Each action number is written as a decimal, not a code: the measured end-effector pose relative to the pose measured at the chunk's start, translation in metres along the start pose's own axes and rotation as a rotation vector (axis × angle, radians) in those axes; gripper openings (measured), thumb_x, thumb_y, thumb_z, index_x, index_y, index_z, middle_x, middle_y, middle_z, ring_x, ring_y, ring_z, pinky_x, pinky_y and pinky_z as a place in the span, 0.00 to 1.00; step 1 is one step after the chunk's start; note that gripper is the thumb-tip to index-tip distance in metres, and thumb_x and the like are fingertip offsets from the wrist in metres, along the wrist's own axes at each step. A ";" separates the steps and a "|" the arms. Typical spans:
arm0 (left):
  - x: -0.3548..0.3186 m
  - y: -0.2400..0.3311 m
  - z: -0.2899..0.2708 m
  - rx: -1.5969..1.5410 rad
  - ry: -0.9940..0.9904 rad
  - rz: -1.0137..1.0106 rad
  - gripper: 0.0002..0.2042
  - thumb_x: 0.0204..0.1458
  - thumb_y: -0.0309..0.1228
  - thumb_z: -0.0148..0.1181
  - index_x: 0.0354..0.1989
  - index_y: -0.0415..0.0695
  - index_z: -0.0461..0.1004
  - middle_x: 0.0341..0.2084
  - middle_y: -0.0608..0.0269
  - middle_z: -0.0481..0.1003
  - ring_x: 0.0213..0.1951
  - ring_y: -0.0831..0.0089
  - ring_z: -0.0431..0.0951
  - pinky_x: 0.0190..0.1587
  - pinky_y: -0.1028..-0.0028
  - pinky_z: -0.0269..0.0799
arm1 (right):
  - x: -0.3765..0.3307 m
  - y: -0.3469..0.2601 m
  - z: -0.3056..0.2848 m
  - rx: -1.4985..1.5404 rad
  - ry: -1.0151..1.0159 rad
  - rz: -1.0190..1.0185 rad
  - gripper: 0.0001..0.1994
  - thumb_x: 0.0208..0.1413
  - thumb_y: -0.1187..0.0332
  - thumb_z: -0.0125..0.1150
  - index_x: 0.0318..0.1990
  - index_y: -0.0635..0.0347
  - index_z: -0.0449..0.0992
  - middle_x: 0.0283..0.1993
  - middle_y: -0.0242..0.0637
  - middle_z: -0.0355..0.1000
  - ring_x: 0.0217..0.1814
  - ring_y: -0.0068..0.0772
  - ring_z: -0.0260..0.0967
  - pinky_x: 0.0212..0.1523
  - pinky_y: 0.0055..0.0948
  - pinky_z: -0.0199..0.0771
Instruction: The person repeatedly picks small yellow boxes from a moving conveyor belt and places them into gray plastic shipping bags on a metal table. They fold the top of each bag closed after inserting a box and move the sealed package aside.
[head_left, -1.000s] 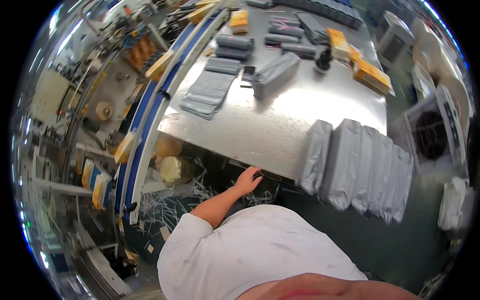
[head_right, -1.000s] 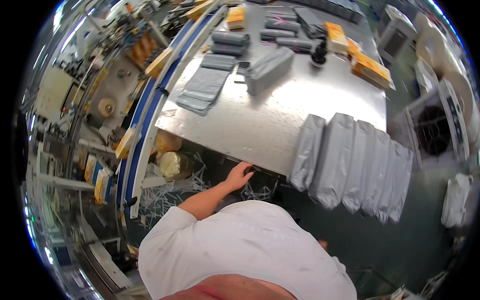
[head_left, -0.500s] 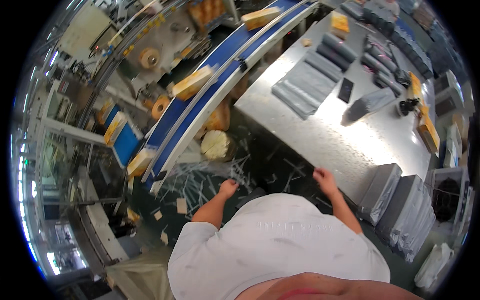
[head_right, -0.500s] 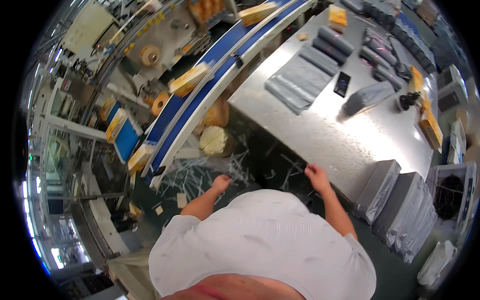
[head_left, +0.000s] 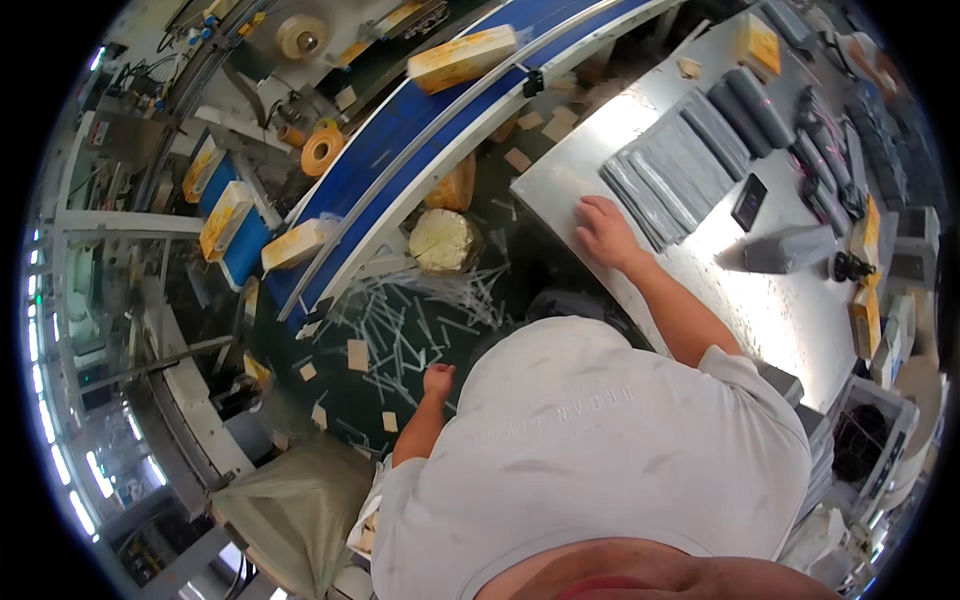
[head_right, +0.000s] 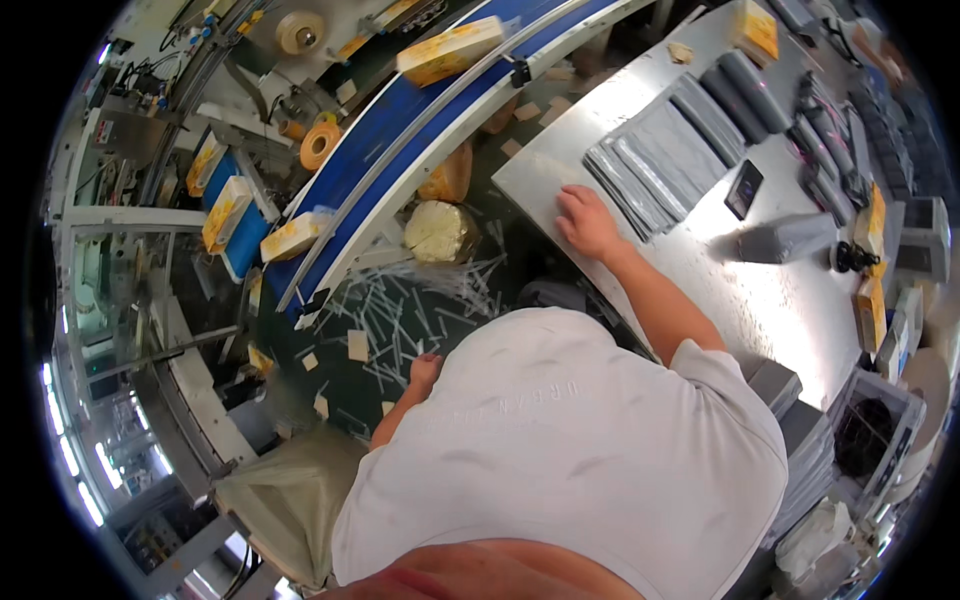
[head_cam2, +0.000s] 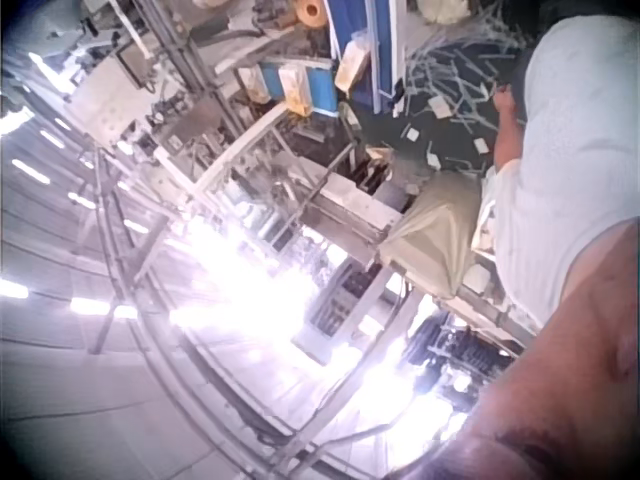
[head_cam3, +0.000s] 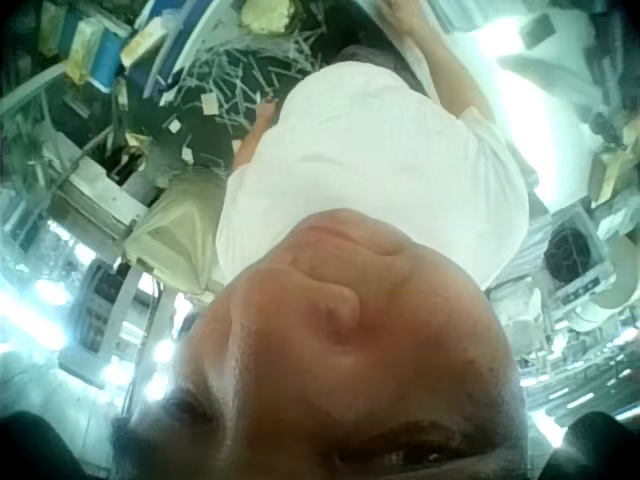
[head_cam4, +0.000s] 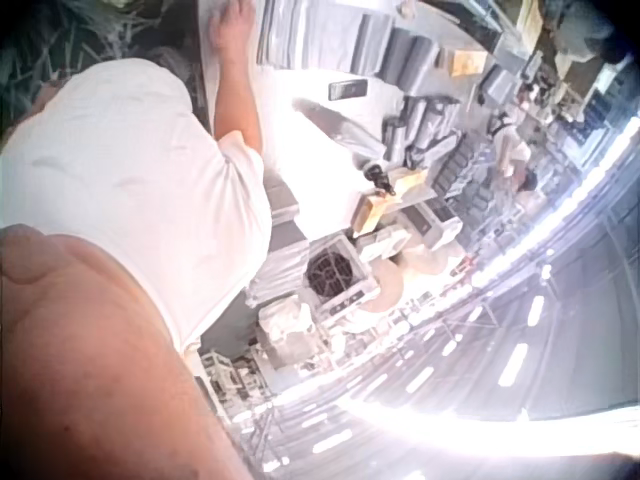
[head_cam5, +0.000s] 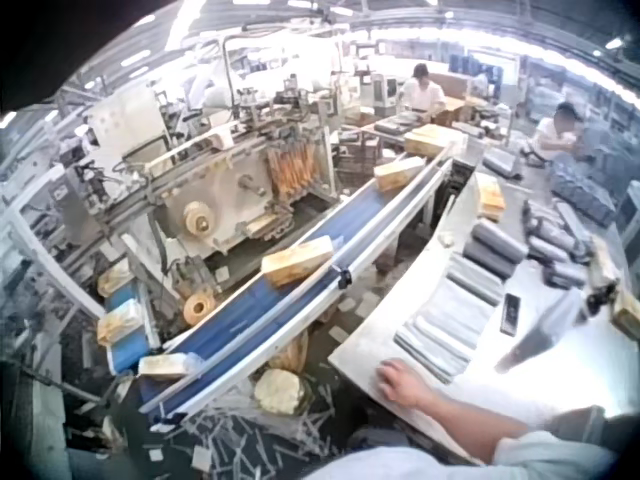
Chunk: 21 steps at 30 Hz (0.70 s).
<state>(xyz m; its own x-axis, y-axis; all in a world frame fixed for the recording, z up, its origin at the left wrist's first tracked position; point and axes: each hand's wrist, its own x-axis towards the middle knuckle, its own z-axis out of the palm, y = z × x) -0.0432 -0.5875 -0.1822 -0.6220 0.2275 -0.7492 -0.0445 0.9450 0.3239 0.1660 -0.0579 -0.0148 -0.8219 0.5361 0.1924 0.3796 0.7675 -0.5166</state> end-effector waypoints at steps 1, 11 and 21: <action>-0.003 0.001 -0.008 0.005 0.006 -0.035 0.20 0.55 0.44 0.71 0.45 0.40 0.84 0.42 0.51 0.85 0.47 0.56 0.85 0.53 0.60 0.78 | 0.012 -0.005 0.011 -0.019 -0.028 -0.076 0.23 0.58 0.64 0.68 0.60 0.59 0.76 0.67 0.45 0.70 0.70 0.56 0.63 0.72 0.47 0.65; 0.089 0.153 -0.116 0.223 0.393 0.260 0.24 0.51 0.36 0.71 0.55 0.38 0.76 0.50 0.41 0.79 0.56 0.43 0.78 0.62 0.53 0.72 | 0.032 -0.021 0.033 -0.036 -0.027 0.052 0.24 0.55 0.62 0.70 0.60 0.50 0.77 0.70 0.33 0.68 0.74 0.50 0.59 0.72 0.50 0.58; 0.310 0.444 -0.319 1.011 0.428 0.541 0.58 0.37 0.33 0.83 0.79 0.48 0.50 0.76 0.49 0.56 0.75 0.44 0.56 0.74 0.50 0.62 | 0.033 0.002 0.035 0.001 0.013 0.176 0.18 0.53 0.67 0.68 0.53 0.51 0.79 0.63 0.31 0.74 0.70 0.44 0.66 0.68 0.47 0.67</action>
<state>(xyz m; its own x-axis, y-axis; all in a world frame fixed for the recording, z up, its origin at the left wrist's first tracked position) -0.5049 -0.1724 -0.0861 -0.5872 0.7322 -0.3450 0.8084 0.5525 -0.2032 0.1245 -0.0511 -0.0385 -0.7371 0.6668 0.1095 0.5171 0.6610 -0.5438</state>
